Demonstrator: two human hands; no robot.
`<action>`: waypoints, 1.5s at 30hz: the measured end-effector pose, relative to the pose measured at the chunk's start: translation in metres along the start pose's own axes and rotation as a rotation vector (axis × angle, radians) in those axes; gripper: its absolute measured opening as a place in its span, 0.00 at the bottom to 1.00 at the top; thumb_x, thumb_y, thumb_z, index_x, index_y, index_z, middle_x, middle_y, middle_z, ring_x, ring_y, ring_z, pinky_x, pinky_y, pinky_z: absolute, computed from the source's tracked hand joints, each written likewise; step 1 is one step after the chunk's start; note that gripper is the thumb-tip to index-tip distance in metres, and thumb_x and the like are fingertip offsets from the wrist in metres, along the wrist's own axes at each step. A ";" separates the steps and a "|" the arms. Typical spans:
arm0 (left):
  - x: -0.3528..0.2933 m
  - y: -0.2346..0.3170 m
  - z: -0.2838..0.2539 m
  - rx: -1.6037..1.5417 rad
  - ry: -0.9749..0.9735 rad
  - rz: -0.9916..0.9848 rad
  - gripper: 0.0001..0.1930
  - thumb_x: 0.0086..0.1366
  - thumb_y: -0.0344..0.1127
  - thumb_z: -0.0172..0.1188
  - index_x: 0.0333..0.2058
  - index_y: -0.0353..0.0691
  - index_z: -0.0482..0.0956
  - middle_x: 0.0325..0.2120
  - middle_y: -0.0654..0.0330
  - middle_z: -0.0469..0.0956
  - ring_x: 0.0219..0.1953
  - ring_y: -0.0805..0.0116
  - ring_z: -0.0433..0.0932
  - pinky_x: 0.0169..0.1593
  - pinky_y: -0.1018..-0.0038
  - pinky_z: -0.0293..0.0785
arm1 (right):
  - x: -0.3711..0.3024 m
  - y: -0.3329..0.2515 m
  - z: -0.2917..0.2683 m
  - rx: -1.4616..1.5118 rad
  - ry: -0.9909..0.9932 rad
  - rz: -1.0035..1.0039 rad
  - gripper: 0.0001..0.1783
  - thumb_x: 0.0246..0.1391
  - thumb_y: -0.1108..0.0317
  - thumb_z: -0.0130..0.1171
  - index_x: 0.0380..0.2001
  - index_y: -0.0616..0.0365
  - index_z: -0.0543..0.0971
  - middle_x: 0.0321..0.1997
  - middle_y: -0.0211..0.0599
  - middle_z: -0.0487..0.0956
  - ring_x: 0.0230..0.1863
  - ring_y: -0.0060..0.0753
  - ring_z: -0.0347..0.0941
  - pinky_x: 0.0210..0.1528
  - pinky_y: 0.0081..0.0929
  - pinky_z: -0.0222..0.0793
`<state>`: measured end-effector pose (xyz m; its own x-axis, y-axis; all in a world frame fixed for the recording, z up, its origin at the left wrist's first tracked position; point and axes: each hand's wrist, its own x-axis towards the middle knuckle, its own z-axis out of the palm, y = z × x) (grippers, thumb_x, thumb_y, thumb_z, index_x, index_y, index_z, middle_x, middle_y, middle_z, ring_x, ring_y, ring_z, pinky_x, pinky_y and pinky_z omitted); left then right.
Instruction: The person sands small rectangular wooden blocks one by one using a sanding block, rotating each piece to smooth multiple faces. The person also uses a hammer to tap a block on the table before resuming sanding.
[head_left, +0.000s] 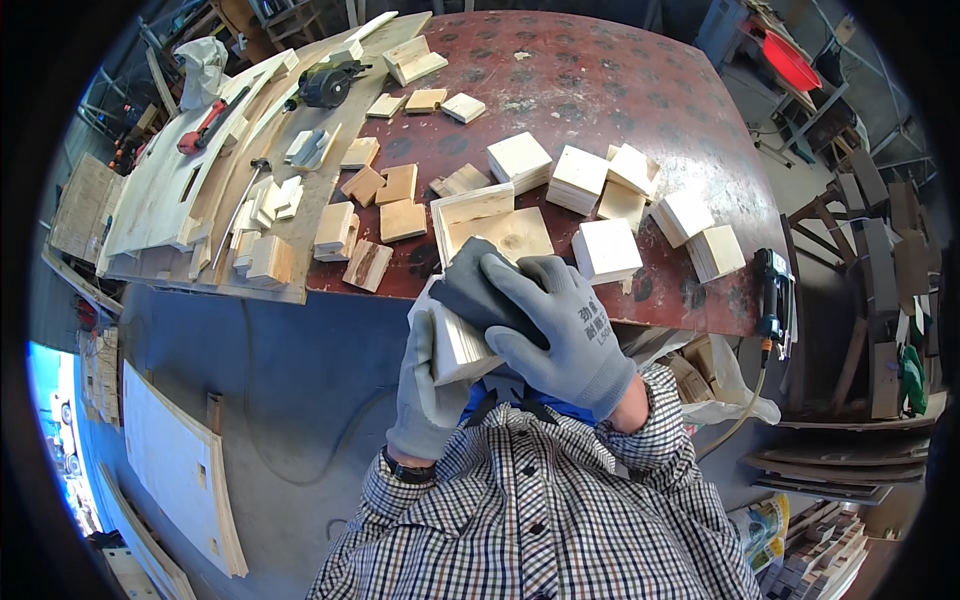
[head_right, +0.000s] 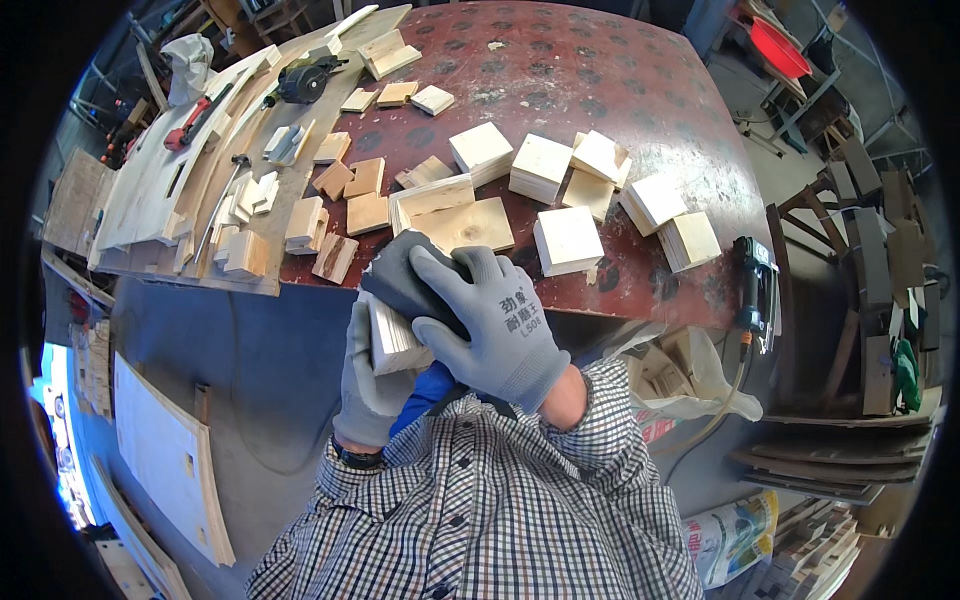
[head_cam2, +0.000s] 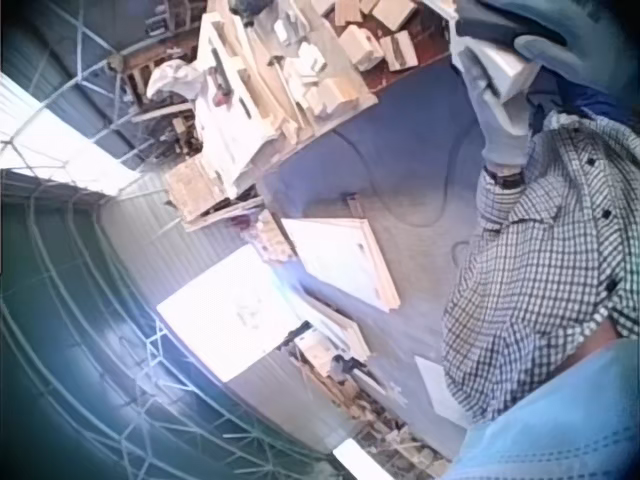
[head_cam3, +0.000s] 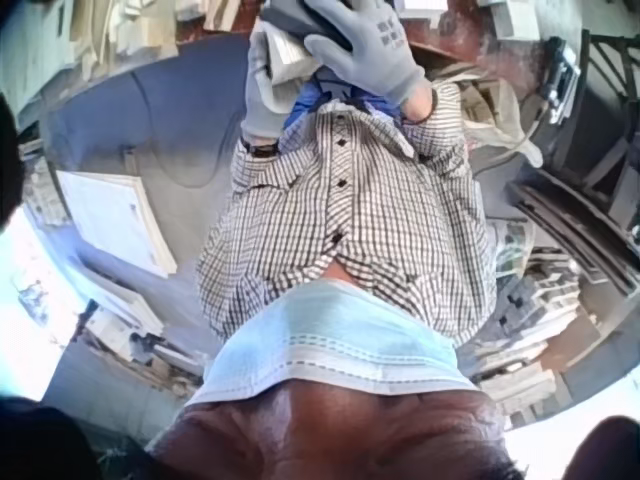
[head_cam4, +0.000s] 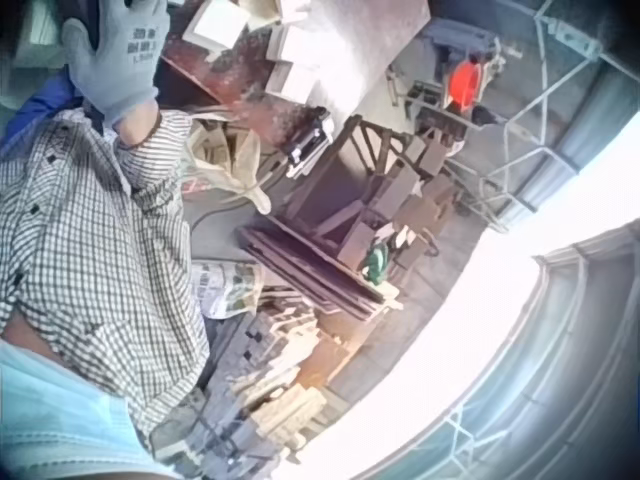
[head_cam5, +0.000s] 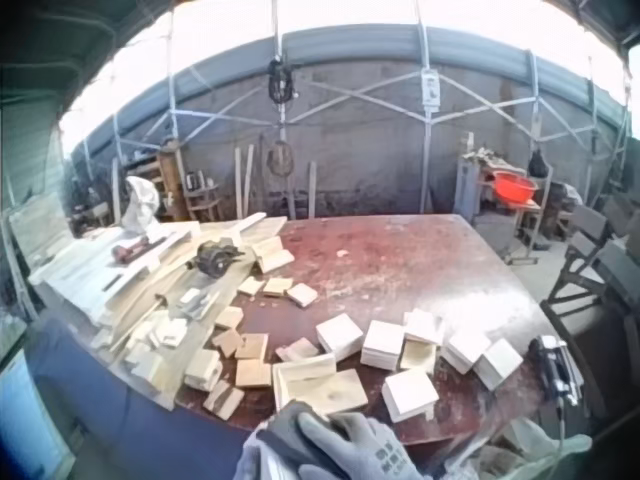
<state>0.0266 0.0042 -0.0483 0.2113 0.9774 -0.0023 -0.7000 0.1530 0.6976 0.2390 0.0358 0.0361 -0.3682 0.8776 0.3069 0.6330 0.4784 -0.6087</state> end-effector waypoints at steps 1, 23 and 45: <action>0.001 -0.003 -0.004 0.094 0.002 0.048 0.28 0.84 0.47 0.51 0.73 0.39 0.62 0.66 0.52 0.72 0.67 0.60 0.75 0.68 0.65 0.77 | -0.005 -0.006 0.002 0.028 0.019 -0.025 0.41 0.64 0.49 0.64 0.75 0.56 0.70 0.60 0.57 0.75 0.54 0.54 0.76 0.61 0.47 0.69; 0.005 0.015 0.003 -0.213 0.128 -0.198 0.20 0.82 0.40 0.53 0.66 0.38 0.70 0.54 0.54 0.81 0.55 0.64 0.83 0.56 0.64 0.84 | 0.003 0.037 0.017 0.347 0.266 0.148 0.39 0.65 0.55 0.64 0.73 0.63 0.70 0.59 0.59 0.76 0.56 0.55 0.77 0.60 0.45 0.74; 0.014 0.014 0.004 0.087 0.007 -0.134 0.36 0.83 0.66 0.37 0.72 0.44 0.66 0.65 0.53 0.75 0.66 0.57 0.76 0.67 0.57 0.76 | -0.011 -0.001 0.063 -0.340 0.354 -0.332 0.36 0.51 0.60 0.69 0.66 0.24 0.78 0.67 0.41 0.73 0.65 0.47 0.74 0.65 0.50 0.71</action>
<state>0.0224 0.0191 -0.0352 0.2939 0.9501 -0.1048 -0.6036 0.2695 0.7504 0.1995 0.0238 -0.0128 -0.3713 0.6083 0.7015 0.7272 0.6603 -0.1877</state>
